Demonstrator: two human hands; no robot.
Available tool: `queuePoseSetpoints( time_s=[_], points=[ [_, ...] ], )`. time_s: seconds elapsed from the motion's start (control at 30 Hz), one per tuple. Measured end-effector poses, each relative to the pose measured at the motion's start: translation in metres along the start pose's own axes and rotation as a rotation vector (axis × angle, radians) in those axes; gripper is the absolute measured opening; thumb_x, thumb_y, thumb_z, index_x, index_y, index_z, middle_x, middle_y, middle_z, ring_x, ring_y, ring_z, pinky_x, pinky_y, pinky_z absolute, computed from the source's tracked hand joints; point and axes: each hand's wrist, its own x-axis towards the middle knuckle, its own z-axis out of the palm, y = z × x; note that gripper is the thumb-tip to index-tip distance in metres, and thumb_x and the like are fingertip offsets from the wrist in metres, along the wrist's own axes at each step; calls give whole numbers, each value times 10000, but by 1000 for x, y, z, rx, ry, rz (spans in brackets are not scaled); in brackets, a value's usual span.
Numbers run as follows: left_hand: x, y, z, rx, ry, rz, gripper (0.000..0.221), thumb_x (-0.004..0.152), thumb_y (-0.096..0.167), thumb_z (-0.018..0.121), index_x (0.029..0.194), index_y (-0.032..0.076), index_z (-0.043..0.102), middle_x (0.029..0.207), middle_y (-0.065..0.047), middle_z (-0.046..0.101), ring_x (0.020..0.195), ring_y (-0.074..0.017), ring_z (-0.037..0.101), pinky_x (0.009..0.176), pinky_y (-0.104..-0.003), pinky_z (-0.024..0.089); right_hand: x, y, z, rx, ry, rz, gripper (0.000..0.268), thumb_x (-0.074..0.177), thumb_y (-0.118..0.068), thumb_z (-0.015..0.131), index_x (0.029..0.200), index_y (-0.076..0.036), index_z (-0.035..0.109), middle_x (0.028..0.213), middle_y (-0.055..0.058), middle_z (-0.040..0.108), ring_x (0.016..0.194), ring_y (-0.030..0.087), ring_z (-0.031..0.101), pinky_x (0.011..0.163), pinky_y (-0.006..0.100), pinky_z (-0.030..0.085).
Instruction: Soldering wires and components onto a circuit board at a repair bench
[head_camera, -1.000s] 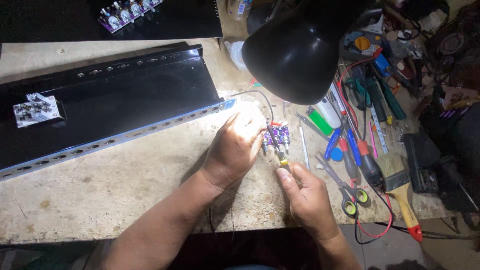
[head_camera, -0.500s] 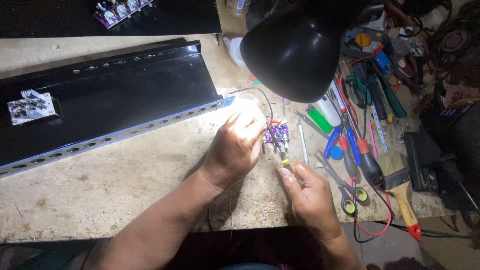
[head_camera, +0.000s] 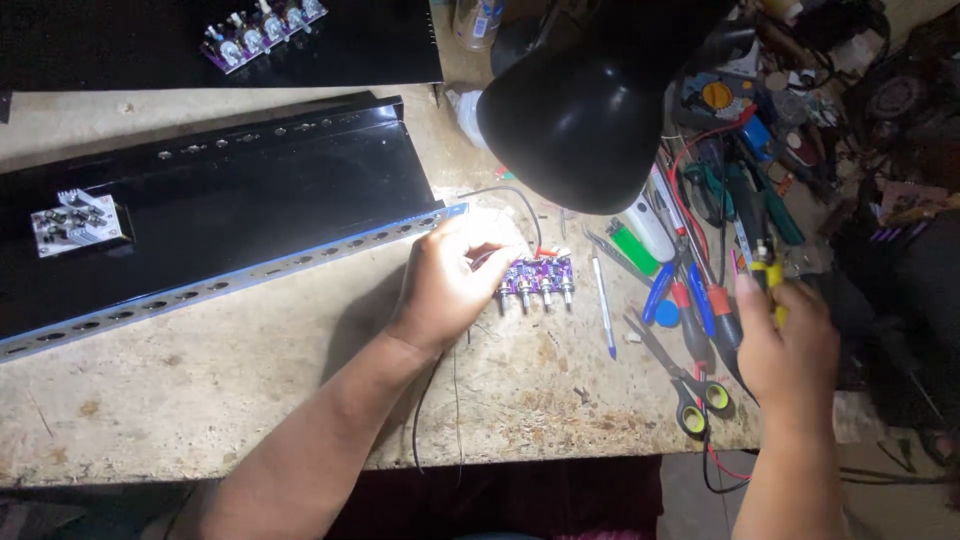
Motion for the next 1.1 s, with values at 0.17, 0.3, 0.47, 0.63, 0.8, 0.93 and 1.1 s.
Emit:
queuePoseSetpoints(
  time_s=[0.17, 0.3, 0.47, 0.63, 0.8, 0.93, 1.1],
  points=[
    [4, -4, -1, 36, -64, -194, 156, 850, 196, 785, 978, 107, 784, 886, -18, 798, 813, -107, 747, 745, -257, 587, 22, -35, 0, -170, -173, 191, 579, 1083, -526, 473, 1050, 4, 703, 1318, 222, 598, 1203, 481, 501, 925, 608, 410],
    [6, 2, -4, 4, -114, -214, 155, 865, 205, 760, 979, 109, 804, 941, -17, 821, 880, -107, 767, 807, -254, 587, 32, -4, 35, -357, -117, 72, 563, 1033, -564, 547, 952, -47, 756, 1336, 176, 637, 1221, 465, 538, 900, 675, 407],
    [9, 18, -23, 26, -160, -147, 173, 889, 137, 742, 1048, 102, 801, 974, -32, 796, 879, -127, 752, 774, -243, 577, 16, 5, 43, -325, 59, -67, 412, 1078, -478, 649, 919, -102, 709, 1155, 162, 727, 1107, 471, 632, 986, 708, 373],
    [14, 34, -46, -78, -130, -159, 232, 810, 79, 841, 1030, 42, 779, 991, -87, 821, 917, -118, 785, 833, -202, 622, -31, -66, 34, 56, 273, -459, 91, 1031, -24, 821, 979, -13, 747, 1038, 154, 708, 980, 347, 669, 878, 460, 524],
    [12, 45, -47, 95, -211, -204, 80, 815, 111, 818, 893, 99, 812, 682, -62, 753, 688, -136, 727, 657, -269, 592, -77, -130, 78, 429, -212, -535, 191, 947, -291, 696, 1054, -163, 789, 913, 34, 746, 851, 270, 736, 770, 383, 566],
    [-25, 51, -44, 144, -282, -430, 122, 948, 83, 665, 978, -3, 747, 821, -149, 786, 726, -211, 781, 640, -277, 651, -78, -158, 71, 285, -258, -526, 275, 942, -366, 704, 1105, -153, 762, 922, 36, 703, 867, 295, 724, 750, 425, 563],
    [-78, 21, -41, 210, -314, -388, 132, 1029, 167, 604, 992, 43, 632, 680, -143, 729, 651, -322, 729, 639, -420, 567, -76, -163, 77, 387, -263, -517, 147, 971, -321, 701, 979, -192, 770, 812, 11, 657, 746, 254, 710, 702, 380, 564]
  ],
)
